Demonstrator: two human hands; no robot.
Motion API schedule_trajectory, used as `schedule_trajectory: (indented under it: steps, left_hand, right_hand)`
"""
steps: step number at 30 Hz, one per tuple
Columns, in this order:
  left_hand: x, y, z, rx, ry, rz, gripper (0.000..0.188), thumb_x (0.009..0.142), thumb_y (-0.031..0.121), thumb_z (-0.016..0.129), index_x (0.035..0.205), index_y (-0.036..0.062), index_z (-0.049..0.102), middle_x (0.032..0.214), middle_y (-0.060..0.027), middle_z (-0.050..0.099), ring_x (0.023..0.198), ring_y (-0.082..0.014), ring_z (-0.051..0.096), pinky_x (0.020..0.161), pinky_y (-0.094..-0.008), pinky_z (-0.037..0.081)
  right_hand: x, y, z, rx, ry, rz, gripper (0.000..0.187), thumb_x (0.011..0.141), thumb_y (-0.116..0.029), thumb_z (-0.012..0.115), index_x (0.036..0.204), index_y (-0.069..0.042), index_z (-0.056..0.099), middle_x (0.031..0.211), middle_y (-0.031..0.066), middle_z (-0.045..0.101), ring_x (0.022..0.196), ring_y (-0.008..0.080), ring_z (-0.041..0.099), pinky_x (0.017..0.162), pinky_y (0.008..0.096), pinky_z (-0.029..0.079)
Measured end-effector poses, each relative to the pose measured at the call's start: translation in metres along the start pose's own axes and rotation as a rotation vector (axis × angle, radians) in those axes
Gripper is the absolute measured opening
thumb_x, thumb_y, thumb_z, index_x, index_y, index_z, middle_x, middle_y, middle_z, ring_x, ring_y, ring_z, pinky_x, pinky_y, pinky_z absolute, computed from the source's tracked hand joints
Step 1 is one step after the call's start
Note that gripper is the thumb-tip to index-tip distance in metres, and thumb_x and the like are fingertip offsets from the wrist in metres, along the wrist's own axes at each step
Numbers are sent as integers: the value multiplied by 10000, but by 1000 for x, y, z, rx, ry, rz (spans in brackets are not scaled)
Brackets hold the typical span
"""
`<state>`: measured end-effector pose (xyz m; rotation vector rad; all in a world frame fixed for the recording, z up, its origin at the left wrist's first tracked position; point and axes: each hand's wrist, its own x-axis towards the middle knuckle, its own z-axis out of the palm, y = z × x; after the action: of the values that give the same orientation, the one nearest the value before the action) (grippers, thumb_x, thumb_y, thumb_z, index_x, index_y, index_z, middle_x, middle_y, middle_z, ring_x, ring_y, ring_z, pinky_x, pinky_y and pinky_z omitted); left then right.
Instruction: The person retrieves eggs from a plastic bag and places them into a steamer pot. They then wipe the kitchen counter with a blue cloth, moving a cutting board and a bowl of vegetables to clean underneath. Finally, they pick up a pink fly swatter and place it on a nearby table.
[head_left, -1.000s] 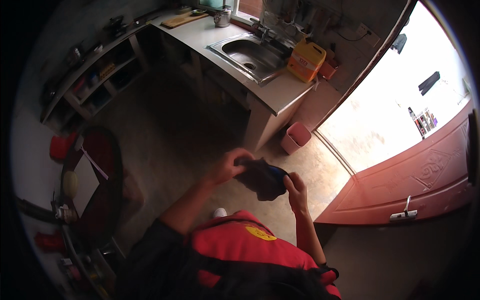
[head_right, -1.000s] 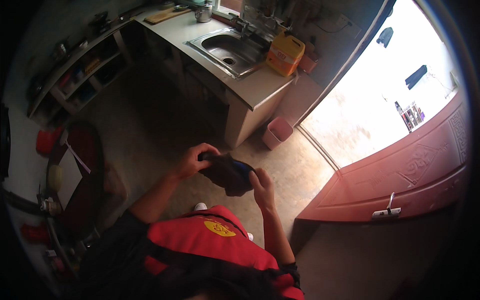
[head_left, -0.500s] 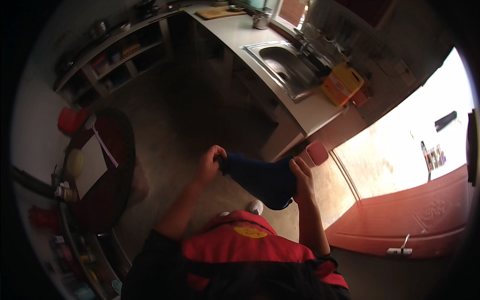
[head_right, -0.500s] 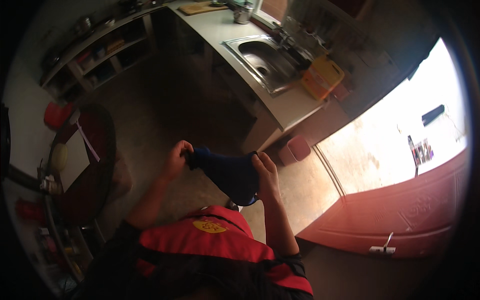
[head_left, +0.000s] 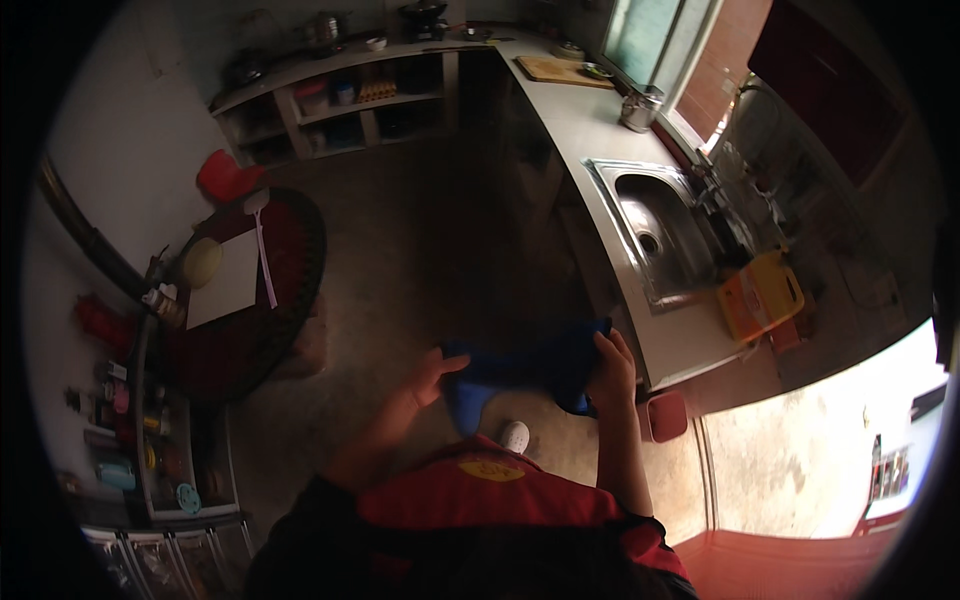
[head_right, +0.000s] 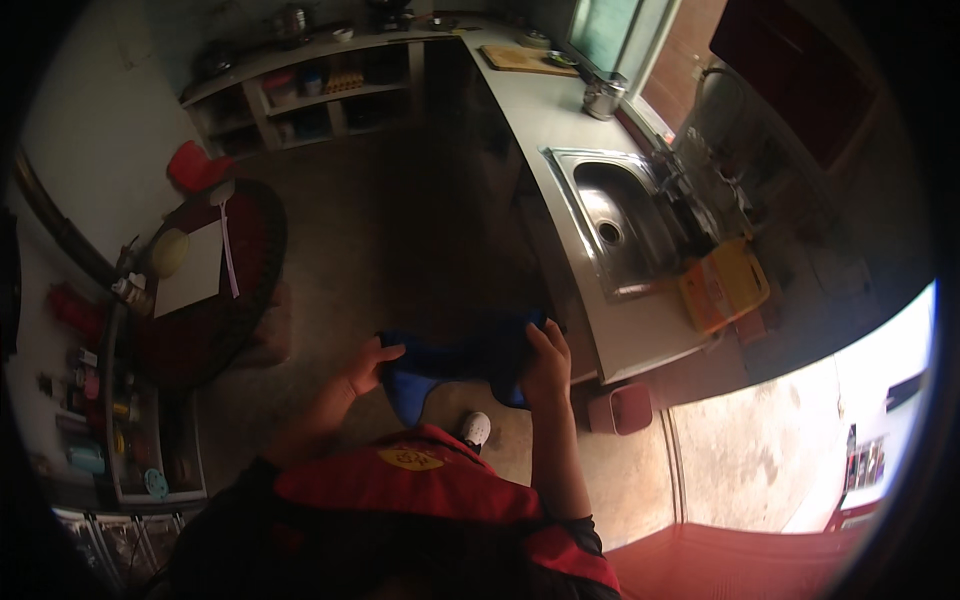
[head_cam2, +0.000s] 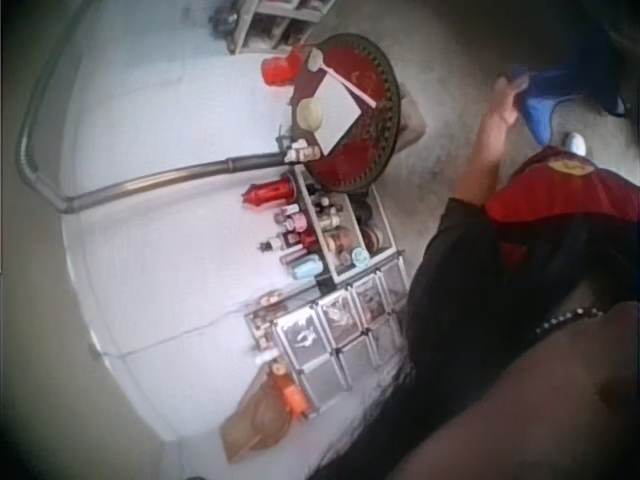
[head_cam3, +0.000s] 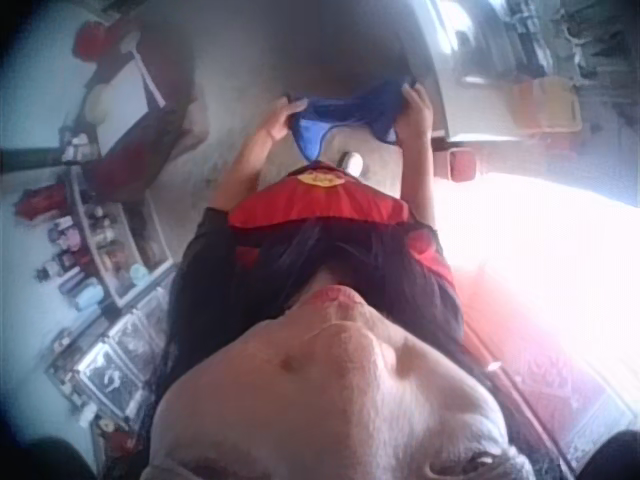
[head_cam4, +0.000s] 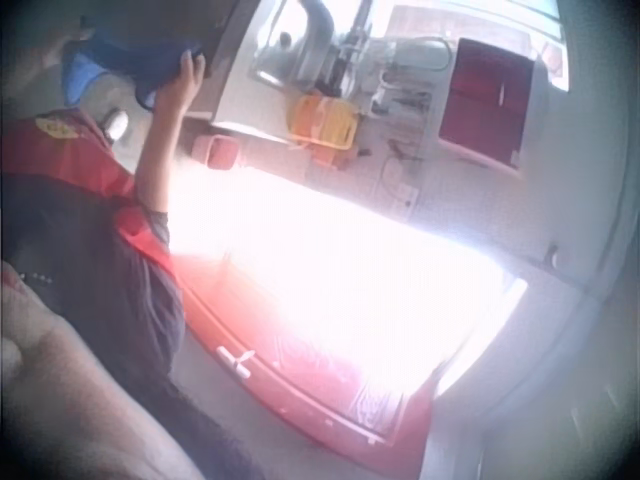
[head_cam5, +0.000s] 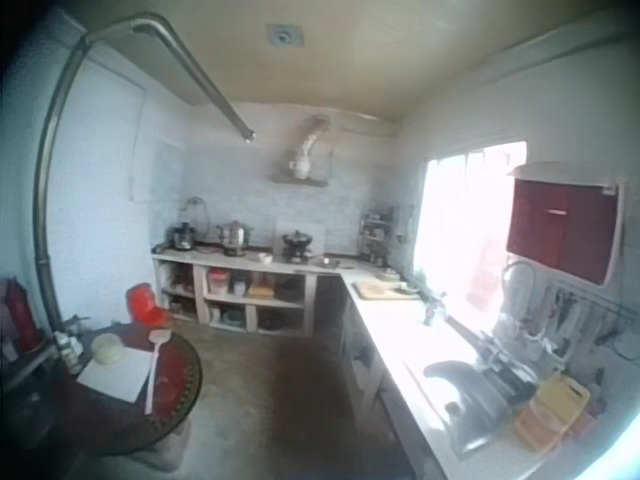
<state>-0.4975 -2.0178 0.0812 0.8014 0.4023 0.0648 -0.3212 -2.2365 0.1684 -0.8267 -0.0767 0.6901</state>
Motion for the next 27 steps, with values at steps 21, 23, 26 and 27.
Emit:
schedule_trajectory:
  steps: [21,23,26,27]
  left_hand:
    - [28,46,-10,1101,767,540,262,865,117,541,1116,55,496,1008,-124,608,871,-257,605,719,-362,476]
    - [33,51,4,1391,879,651,225,868,104,515,1092,86,502,952,-126,621,840,-300,606,688,-391,473]
    - [37,64,18,1582,928,712,171,866,114,508,1036,120,523,888,-140,623,816,-343,593,660,-424,464]
    - [38,69,19,1604,924,718,151,864,122,511,1014,129,531,871,-146,620,811,-353,586,655,-433,460]
  right_hand:
    - [118,-26,-142,-336,-144,153,198,833,-17,542,1030,1,527,946,78,591,837,169,576,776,299,471]
    - [122,-29,-141,-378,-118,149,232,825,-12,545,1056,1,522,922,63,587,799,147,569,709,266,468]
    - [114,-39,-126,-471,-105,147,322,807,-6,551,1126,-13,512,867,27,566,723,98,534,593,210,439]
    - [110,-46,-118,-516,-125,140,350,802,-4,552,1148,-20,509,846,18,554,705,92,520,579,203,429]
